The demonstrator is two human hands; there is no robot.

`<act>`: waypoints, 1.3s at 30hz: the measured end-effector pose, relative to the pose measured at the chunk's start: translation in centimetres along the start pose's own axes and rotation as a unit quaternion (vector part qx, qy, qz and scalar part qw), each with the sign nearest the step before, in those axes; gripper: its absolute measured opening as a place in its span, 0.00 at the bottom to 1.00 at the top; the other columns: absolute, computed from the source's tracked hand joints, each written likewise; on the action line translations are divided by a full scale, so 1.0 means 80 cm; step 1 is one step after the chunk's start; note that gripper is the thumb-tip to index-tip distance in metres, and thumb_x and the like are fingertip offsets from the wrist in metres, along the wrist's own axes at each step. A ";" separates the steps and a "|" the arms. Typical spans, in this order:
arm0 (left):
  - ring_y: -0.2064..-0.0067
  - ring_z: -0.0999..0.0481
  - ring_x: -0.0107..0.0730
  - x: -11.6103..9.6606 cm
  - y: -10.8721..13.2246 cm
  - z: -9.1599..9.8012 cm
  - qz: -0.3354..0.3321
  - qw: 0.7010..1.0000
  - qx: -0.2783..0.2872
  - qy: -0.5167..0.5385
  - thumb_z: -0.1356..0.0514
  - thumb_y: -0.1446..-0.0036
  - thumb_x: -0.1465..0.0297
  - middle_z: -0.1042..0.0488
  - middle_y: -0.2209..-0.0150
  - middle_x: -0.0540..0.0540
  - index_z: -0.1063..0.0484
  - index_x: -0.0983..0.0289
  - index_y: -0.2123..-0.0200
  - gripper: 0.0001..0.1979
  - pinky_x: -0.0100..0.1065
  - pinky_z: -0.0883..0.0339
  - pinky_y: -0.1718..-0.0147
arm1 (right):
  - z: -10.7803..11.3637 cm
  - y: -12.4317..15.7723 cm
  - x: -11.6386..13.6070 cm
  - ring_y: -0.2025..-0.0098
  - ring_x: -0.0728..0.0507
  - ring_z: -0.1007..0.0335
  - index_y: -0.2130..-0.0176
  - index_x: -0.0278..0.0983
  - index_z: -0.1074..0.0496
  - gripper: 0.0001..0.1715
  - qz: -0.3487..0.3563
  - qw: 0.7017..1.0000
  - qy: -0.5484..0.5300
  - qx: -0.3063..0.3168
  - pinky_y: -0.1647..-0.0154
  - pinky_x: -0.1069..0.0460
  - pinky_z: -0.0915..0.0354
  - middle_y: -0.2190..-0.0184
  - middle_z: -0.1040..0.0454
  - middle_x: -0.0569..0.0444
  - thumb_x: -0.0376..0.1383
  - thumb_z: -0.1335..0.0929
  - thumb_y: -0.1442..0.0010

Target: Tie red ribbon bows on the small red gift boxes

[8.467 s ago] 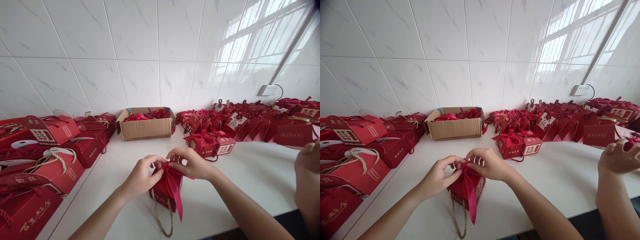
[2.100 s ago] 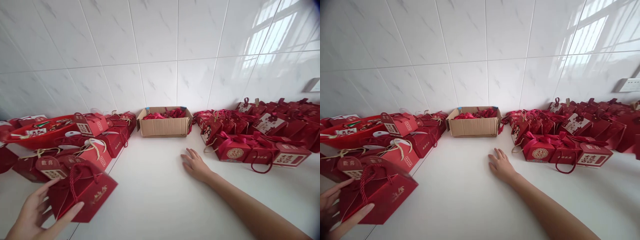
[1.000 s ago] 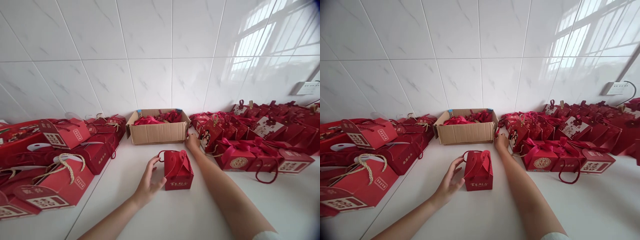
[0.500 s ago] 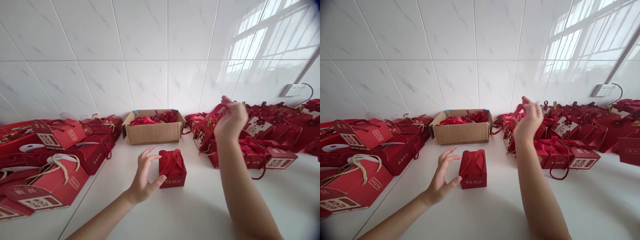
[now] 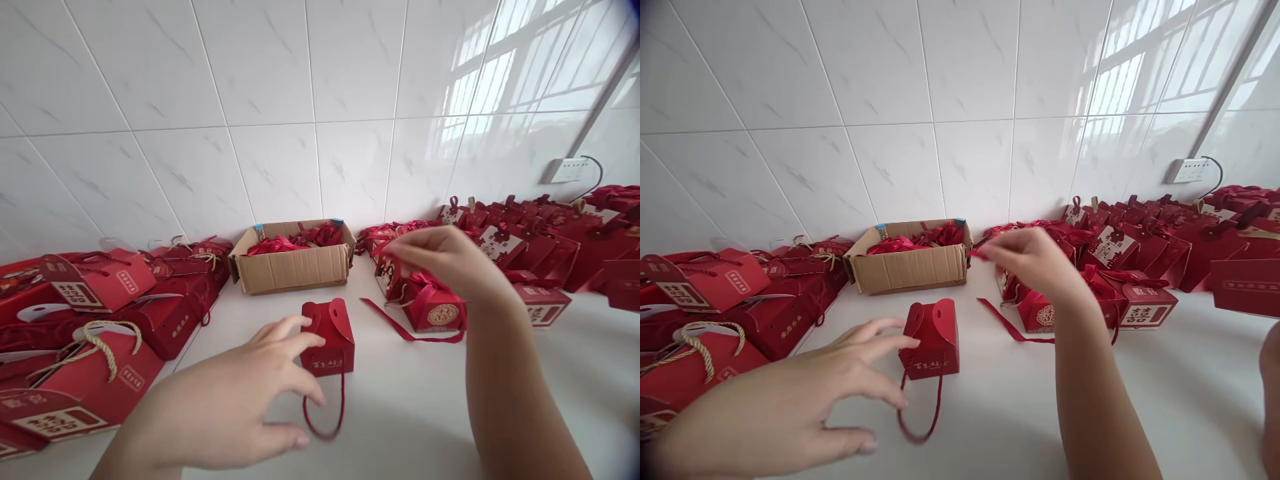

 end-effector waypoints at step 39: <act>0.47 0.35 0.43 0.061 -0.103 -0.030 0.106 0.963 -0.215 0.125 0.47 0.47 0.63 0.28 0.53 0.53 0.28 0.58 0.73 0.10 0.38 0.33 0.56 | -0.104 -0.014 -0.028 0.71 0.47 0.33 0.68 0.38 0.23 0.13 -0.019 0.940 0.196 0.279 0.71 0.53 0.38 0.72 0.25 0.53 0.41 0.35 0.44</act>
Point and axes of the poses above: each hand's wrist, its own y-axis away from the middle knuckle, its own z-axis out of the back of the hand, x = y × z, the point moved 2 cm from there along -y, towards the middle knuckle
